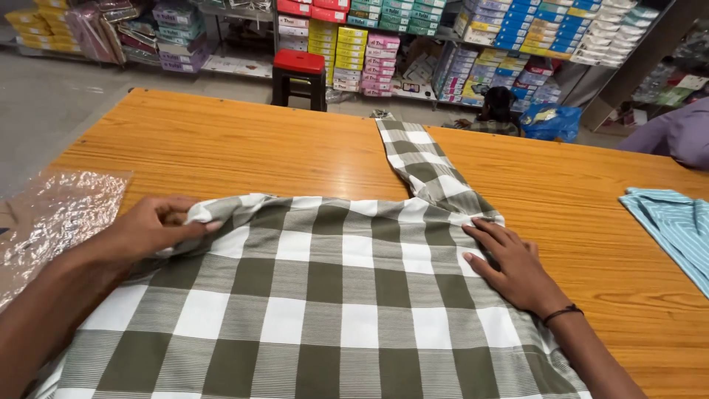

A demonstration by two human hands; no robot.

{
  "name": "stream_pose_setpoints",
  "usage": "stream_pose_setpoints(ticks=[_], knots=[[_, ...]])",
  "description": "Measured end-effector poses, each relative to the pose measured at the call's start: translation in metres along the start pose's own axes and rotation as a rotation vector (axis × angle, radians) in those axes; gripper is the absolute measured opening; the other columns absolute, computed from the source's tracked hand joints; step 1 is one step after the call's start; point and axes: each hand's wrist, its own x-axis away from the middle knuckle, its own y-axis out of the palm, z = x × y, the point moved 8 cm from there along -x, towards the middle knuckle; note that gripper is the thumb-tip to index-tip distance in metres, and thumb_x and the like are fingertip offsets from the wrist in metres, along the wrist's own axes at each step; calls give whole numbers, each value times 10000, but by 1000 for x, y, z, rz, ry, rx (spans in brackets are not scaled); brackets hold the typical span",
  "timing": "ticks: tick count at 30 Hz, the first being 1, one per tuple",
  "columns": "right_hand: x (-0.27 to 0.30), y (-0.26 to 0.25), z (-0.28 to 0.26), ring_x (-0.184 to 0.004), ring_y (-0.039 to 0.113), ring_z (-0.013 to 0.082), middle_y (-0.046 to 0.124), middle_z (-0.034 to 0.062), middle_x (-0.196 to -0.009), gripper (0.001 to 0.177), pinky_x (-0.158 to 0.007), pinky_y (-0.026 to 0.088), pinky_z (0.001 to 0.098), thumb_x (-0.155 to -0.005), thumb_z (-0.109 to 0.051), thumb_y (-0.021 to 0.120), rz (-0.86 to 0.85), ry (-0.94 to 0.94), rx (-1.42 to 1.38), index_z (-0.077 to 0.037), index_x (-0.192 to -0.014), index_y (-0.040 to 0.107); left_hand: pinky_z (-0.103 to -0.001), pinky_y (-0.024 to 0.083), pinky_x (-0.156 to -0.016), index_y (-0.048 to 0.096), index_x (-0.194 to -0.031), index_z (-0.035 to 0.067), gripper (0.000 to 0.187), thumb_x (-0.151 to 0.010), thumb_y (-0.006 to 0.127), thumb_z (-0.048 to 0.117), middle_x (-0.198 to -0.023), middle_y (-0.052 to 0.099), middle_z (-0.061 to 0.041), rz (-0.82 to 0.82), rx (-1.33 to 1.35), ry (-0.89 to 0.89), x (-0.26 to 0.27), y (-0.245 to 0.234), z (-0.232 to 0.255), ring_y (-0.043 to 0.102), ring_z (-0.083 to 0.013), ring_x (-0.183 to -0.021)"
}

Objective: Fold a tan shirt and place it into a plastic bag, then lay out a green-and-white checkered shirt on the counter.

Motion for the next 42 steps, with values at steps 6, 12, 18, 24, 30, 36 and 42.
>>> stream_pose_setpoints(ticks=[6,12,18,24,30,36,42], knots=[[3,-2,0,-1468,381,233,402,-32,-1624,657,-1122,268,463,-934,-607,486,-24,38,24,-318,-1524,463,-353,523,-829,765,-1094,-5,482,-795,802,371,-938,785,-90,34,-10,194,1,-44,49,686,-181,-883],[2,0,13,-1499,340,214,363,-58,-1646,674,-1131,262,464,-930,-628,467,-36,56,59,-344,-1541,432,-401,530,-803,720,-1070,50,463,-847,761,454,-846,774,-141,-56,-344,-19,-25,-64,55,686,-208,-824],[5,2,33,-1504,327,213,345,-57,-1656,690,-1132,254,468,-927,-633,460,-40,81,55,-346,-1553,409,-404,497,-701,772,-1099,36,421,-911,794,412,-848,748,-191,101,-469,-42,-46,-94,52,627,-242,-734],[1,3,37,-1509,319,201,335,-72,-1662,688,-1118,258,481,-916,-636,459,-54,115,84,-371,-1549,406,-413,573,-835,729,-1283,184,293,-1013,617,174,-1154,766,-71,545,-1228,245,6,-58,88,721,-260,-954],[2,3,47,-1513,319,196,320,-71,-1673,687,-1112,272,473,-922,-633,452,-66,110,92,-375,-1555,393,-564,328,-1137,443,-1548,267,653,-959,526,537,-1617,376,-90,42,-907,313,4,21,20,367,-333,-1448],[3,8,83,-1530,288,186,272,-93,-1691,706,-1132,271,474,-921,-663,406,-113,164,122,-409,-1577,345,-511,236,-1201,257,-1584,89,865,-919,493,589,-1677,143,-198,238,-808,236,38,14,3,157,-379,-1536],[4,12,94,-1540,269,193,257,-79,-1699,711,-1122,256,499,-916,-663,413,-98,166,108,-410,-1577,340,-452,237,-1219,246,-1587,-4,842,-979,426,550,-1633,242,-201,159,-726,-28,129,25,-13,230,-336,-1517]])
